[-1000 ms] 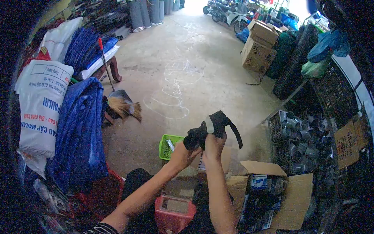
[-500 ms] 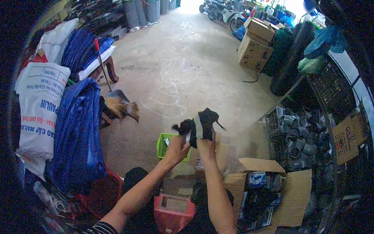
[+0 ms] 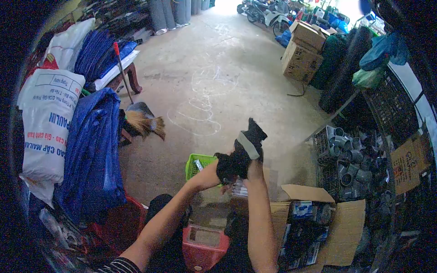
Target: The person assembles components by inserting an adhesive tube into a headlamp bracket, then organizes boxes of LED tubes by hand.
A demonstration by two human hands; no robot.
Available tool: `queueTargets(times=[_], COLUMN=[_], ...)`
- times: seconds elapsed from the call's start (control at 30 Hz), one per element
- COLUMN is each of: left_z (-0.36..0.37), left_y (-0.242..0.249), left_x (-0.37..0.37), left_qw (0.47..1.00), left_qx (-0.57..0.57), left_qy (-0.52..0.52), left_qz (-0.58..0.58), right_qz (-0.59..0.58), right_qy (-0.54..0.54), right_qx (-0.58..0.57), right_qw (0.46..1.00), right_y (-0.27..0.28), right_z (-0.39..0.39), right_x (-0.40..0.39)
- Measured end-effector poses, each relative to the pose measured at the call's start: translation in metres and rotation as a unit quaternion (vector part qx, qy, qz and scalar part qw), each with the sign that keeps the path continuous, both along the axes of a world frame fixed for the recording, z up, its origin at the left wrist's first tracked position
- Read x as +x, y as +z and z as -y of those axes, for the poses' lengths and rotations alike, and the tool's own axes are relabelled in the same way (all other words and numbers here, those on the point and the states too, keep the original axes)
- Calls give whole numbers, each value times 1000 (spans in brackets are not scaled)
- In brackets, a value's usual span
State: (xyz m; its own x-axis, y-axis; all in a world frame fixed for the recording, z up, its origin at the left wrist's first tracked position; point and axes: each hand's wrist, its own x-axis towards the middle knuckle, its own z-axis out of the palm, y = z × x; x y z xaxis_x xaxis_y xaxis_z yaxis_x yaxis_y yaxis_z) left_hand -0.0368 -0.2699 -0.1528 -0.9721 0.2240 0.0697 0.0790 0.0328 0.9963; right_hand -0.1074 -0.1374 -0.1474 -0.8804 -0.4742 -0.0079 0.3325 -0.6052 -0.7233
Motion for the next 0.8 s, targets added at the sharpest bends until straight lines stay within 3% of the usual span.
queueTargets(times=[0.07, 0.1, 0.2, 0.3, 0.33, 0.4, 0.43, 0.53, 0.57, 0.63, 0.67, 0.7, 0.73, 0.77, 0.8], left_z=[-6, -6, -4, -8, -2, 18, 17, 13, 13, 14, 13, 11, 9, 12, 12], left_y=[-6, -9, -7, -12, -9, 5, 13, 6, 4, -1, -10, -11, -11, -9, -10], left_x=[-4, -6, -2, -7, -5, 2, 8, 9, 8, 6, 2, 0, -1, 2, 2], left_qw=[989, 967, 920, 971, 997, 964, 955, 969, 977, 988, 999, 992, 967, 961, 957], left_qx=[-63, -193, -359, -50, -10, 74, 120, 119, 103, 71, -8, -86, -162, -224, -213], left_qy=[73, 127, 133, 135, 31, -174, -207, -170, -138, -75, -1, 75, 151, 159, 187], left_qz=[-112, -104, -83, -192, -67, 186, 174, 131, 125, 112, 32, -49, -129, -48, -58], right_qz=[25, 45, 61, 65, 66, -25, -39, -75, -61, -46, -39, -47, -48, -104, -102], right_qy=[-113, -144, -208, -217, -120, 20, 87, 53, 7, -77, -117, -160, -182, -228, -233], right_qx=[94, 122, 141, 76, -33, -184, -239, -223, -204, -4, 97, 197, 224, 334, 414], right_qw=[989, 981, 966, 971, 990, 982, 966, 971, 977, 996, 988, 966, 956, 909, 874], right_y=[3, 14, 20, 31, 20, 15, 20, 23, 19, 11, 9, 28, 14, -1, 3], right_z=[6, 11, 19, 16, 5, -9, -11, 1, 5, 5, 6, 11, 16, 14, 14], right_x=[-1, 1, 0, 2, -7, -12, -11, -1, 3, 4, 4, 11, 11, 10, 15])
